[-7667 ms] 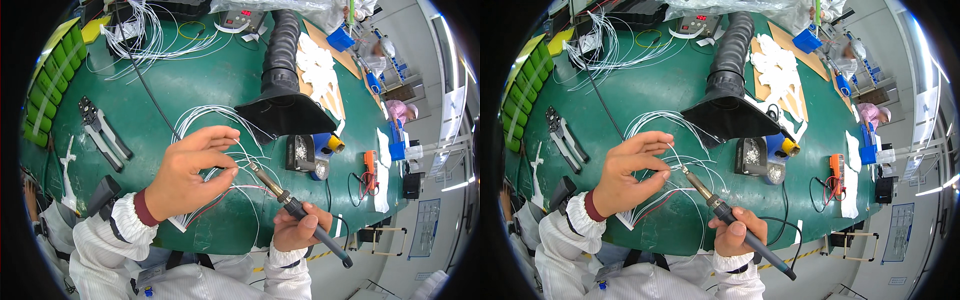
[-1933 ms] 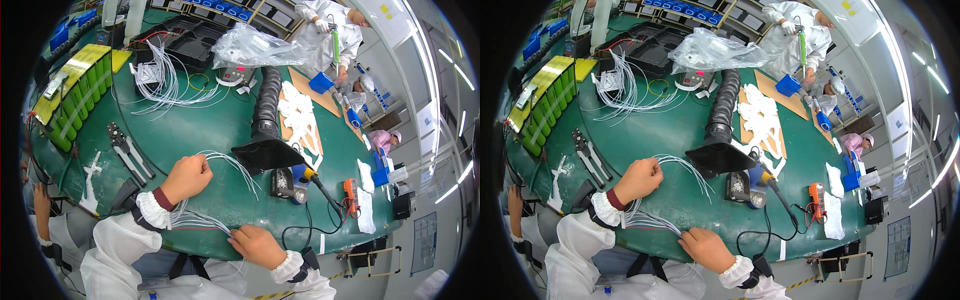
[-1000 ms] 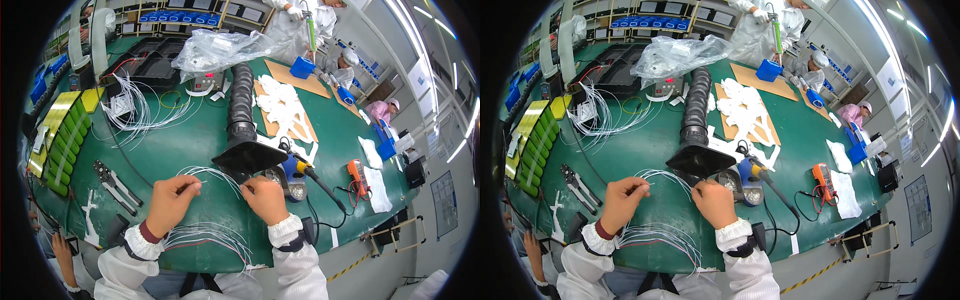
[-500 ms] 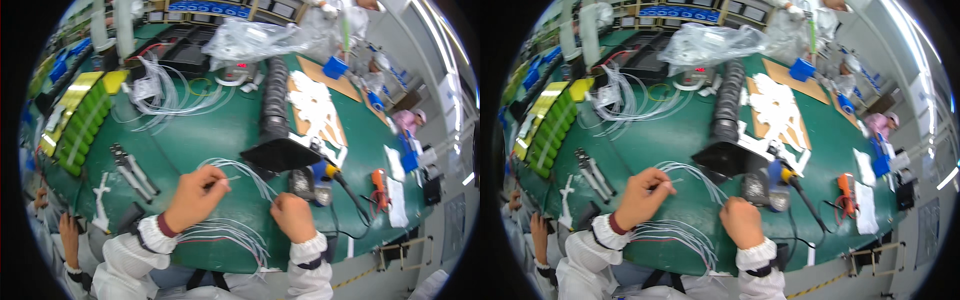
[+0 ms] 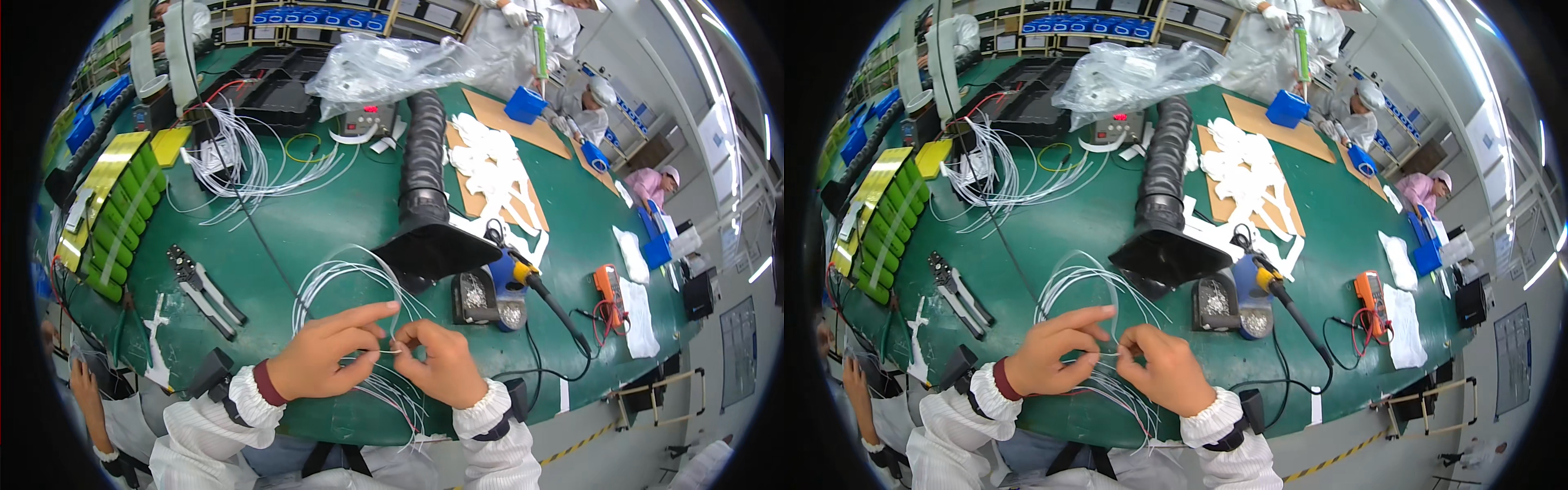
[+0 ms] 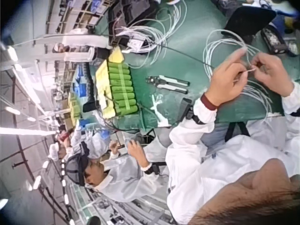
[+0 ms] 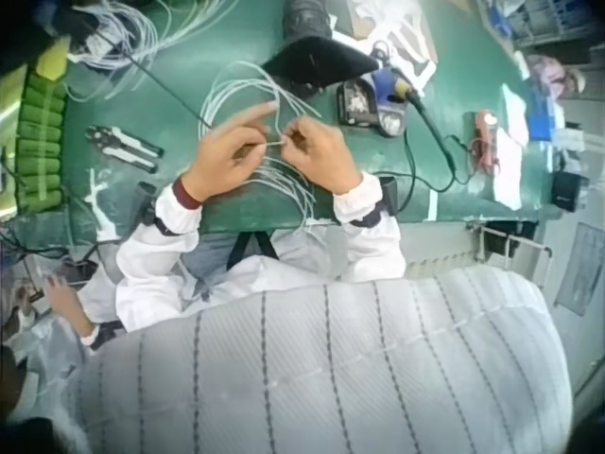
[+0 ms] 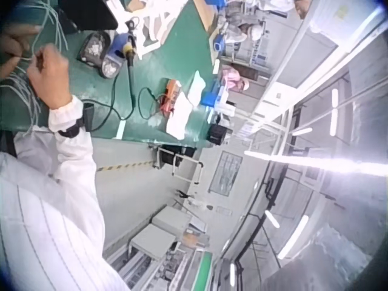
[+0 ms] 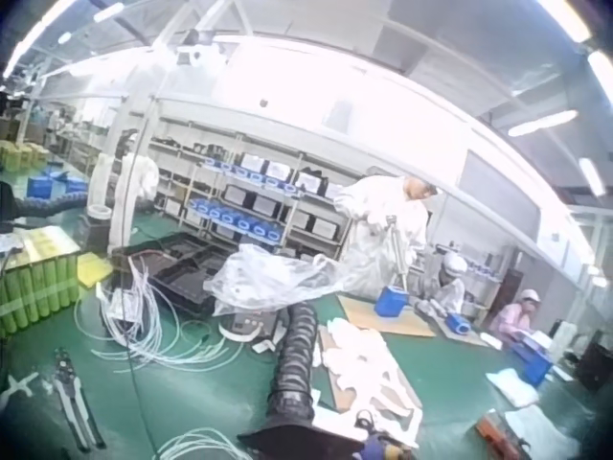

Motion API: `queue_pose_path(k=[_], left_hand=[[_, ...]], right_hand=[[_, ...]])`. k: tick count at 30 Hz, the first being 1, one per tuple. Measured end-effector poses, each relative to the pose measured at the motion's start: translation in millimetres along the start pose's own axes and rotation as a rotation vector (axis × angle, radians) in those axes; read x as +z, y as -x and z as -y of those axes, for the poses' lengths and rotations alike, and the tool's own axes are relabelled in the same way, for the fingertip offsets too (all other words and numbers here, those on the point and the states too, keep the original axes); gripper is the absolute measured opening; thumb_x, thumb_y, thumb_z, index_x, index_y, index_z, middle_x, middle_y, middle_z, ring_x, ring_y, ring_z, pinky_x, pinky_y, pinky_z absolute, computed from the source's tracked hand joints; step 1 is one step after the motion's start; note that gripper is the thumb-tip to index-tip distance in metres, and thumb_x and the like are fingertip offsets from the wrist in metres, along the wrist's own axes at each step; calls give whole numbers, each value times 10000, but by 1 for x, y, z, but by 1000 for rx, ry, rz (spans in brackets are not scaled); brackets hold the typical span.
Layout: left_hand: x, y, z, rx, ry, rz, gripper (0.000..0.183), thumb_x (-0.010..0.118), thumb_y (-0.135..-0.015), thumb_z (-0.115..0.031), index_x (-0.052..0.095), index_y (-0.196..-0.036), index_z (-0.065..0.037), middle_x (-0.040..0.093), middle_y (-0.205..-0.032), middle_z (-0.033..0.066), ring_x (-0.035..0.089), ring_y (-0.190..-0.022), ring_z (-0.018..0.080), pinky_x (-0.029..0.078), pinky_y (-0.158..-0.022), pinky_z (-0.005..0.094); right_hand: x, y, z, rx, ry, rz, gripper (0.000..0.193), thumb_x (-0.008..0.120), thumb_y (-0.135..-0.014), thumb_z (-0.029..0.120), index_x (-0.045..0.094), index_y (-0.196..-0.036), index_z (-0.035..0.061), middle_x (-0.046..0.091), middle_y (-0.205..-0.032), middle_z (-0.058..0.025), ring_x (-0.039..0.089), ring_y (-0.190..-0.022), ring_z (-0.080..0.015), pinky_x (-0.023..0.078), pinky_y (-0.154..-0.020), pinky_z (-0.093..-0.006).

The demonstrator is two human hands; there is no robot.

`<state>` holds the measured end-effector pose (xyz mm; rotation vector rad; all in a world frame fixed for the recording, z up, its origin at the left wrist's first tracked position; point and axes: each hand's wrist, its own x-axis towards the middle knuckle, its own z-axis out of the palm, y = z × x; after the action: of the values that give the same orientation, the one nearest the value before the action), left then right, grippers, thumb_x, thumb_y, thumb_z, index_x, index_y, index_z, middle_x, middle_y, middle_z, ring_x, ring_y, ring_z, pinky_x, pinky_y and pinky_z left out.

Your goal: Soldering electronic wires onto components at a factory workbench.

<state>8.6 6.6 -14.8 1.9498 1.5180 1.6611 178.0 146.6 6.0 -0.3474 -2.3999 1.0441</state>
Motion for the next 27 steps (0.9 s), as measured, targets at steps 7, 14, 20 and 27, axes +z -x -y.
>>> queue_pose_path(k=[7,14,20,27], left_hand=[[0,1,-1,-44,-5,96,146,709,-832,24,644,-960,-4,637,-1341,212,732,-1001,271,603,-834,364],[-4,5,-7,-297,394,-145,127,632,-858,75,657,-966,14,624,-1354,232,680,-1179,314,557,-970,402],[-5,5,-8,-276,274,-113,86,664,-849,53,671,-930,25,631,-1341,258,668,-1211,341,541,-1029,426],[-5,3,-11,-49,-40,-63,143,724,-795,32,658,-919,3,647,-1317,298,711,-1137,365,588,-925,387]], right_hand=[[1,5,-6,-53,-32,46,161,753,-850,32,621,-936,-3,703,-875,-119,740,-750,-246,581,-660,-333],[4,4,5,-183,-167,-220,227,796,-813,4,698,-1018,-9,740,-897,-123,734,-745,-233,577,-662,-310],[3,8,5,-203,-79,-214,195,819,-789,-6,724,-959,-4,745,-864,-126,723,-701,-243,569,-619,-315],[8,8,5,-266,-129,-205,252,841,-743,-48,724,-962,-5,742,-864,-129,712,-679,-255,555,-590,-321]])
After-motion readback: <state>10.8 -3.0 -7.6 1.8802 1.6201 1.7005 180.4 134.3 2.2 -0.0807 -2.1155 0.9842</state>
